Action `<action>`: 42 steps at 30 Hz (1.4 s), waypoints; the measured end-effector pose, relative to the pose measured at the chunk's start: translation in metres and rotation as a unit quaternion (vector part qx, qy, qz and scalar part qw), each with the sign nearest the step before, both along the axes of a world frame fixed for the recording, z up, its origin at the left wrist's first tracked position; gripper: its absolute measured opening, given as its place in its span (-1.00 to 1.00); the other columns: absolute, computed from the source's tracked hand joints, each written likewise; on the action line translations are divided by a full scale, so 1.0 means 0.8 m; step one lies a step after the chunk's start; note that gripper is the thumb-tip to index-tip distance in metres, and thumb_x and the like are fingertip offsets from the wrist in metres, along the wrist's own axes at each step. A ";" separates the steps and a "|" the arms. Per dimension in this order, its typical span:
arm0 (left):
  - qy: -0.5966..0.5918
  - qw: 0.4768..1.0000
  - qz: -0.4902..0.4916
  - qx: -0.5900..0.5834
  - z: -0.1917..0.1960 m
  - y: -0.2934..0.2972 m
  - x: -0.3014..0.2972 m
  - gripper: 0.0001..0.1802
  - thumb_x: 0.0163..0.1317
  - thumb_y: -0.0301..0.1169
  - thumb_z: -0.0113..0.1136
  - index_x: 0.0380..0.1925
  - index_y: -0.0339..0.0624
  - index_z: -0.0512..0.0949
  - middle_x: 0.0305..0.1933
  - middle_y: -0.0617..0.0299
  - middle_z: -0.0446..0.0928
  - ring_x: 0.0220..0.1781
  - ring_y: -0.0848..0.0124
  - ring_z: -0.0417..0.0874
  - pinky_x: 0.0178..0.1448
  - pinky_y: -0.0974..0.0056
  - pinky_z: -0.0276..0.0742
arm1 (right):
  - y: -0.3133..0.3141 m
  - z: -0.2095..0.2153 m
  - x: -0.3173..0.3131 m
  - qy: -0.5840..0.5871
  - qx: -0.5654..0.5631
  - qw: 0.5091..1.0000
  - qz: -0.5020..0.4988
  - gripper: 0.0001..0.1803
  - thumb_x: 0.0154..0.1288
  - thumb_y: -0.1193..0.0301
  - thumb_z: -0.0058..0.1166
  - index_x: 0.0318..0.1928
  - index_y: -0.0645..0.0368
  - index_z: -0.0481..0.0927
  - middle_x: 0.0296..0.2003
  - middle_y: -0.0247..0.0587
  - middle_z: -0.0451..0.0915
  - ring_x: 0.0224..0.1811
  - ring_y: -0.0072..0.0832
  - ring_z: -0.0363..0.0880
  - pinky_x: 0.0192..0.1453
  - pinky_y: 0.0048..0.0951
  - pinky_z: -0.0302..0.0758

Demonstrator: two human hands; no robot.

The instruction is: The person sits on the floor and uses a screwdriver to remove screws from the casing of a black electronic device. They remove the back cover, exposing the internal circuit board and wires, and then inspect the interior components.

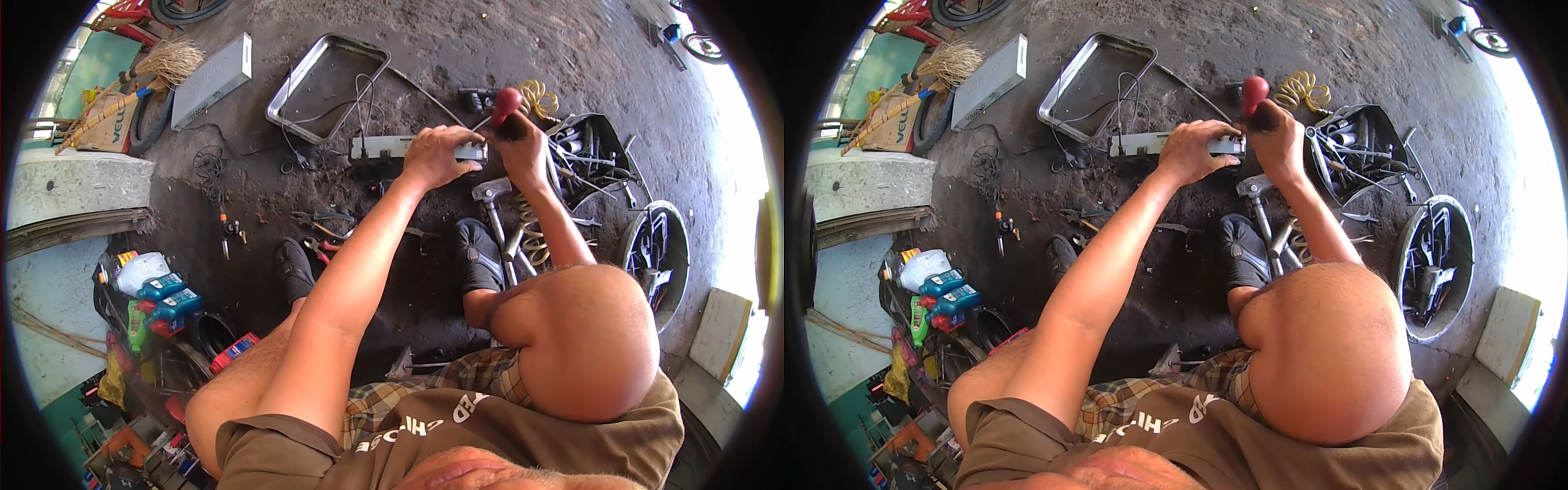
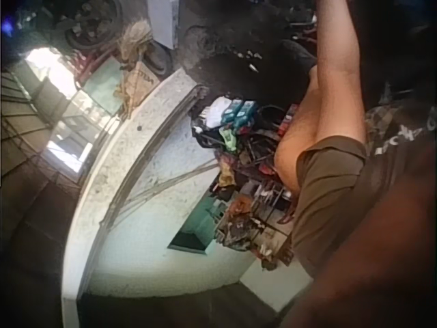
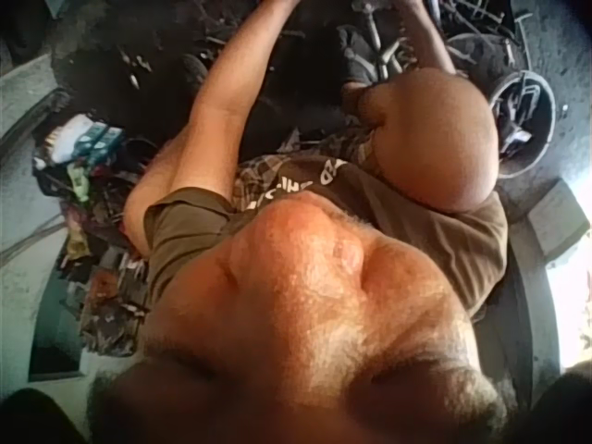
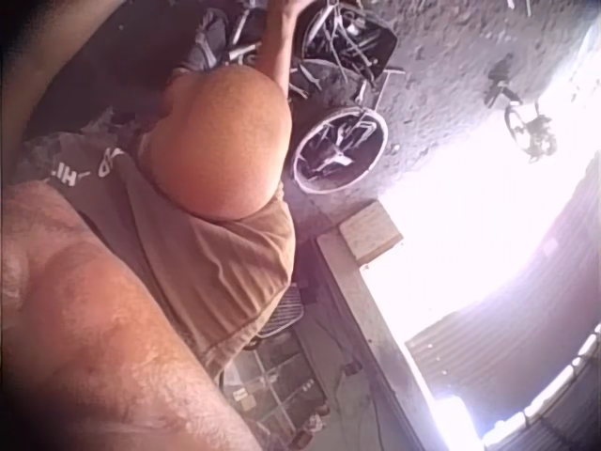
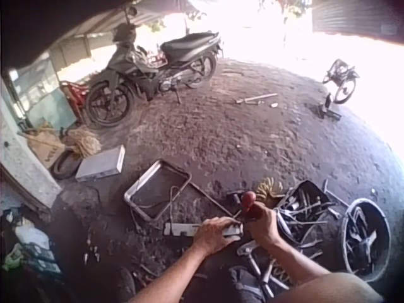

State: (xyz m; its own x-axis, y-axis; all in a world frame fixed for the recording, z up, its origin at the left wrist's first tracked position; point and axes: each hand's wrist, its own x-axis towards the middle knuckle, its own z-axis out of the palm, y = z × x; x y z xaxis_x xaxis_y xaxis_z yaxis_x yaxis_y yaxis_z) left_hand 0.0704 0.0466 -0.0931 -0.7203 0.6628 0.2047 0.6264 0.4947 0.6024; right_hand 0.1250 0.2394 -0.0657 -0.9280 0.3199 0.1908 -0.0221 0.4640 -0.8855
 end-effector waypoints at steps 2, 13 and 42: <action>0.002 1.000 0.004 -0.005 -0.001 0.001 -0.001 -0.49 0.09 -0.08 0.61 0.08 0.22 0.74 0.10 0.37 0.74 0.26 0.25 0.72 0.37 0.04 0.54 | -0.004 0.003 0.000 0.020 -0.020 1.000 0.006 -0.66 0.29 0.45 0.45 0.03 0.26 0.68 -0.24 -0.04 0.78 -0.20 -0.36 0.80 0.00 -0.26 0.66; -0.006 1.000 -0.001 -0.012 -0.003 -0.002 -0.003 -0.45 0.09 -0.06 0.62 0.12 0.21 0.74 0.15 0.38 0.74 0.28 0.25 0.71 0.40 0.06 0.53 | 0.000 0.007 0.000 -0.018 0.016 1.000 -0.001 -0.65 0.26 0.43 0.48 0.03 0.20 0.71 -0.23 -0.09 0.80 -0.18 -0.36 0.80 0.01 -0.26 0.66; -0.009 1.000 0.006 -0.020 0.002 0.006 0.002 -0.44 0.08 -0.09 0.62 0.13 0.21 0.72 0.17 0.38 0.74 0.30 0.25 0.70 0.41 0.06 0.52 | 0.006 -0.009 -0.003 -0.011 0.006 1.000 0.018 -0.62 0.31 0.47 0.43 0.13 0.22 0.72 -0.09 -0.04 0.83 0.02 -0.36 0.83 0.09 -0.31 0.66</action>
State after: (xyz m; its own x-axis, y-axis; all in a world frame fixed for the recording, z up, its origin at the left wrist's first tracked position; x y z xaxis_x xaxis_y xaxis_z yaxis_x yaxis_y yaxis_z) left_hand 0.0719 0.0513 -0.0913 -0.7319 0.6614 0.1640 0.6090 0.5268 0.5930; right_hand 0.1229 0.2438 -0.0730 -0.9430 0.2834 0.1743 -0.0201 0.4743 -0.8802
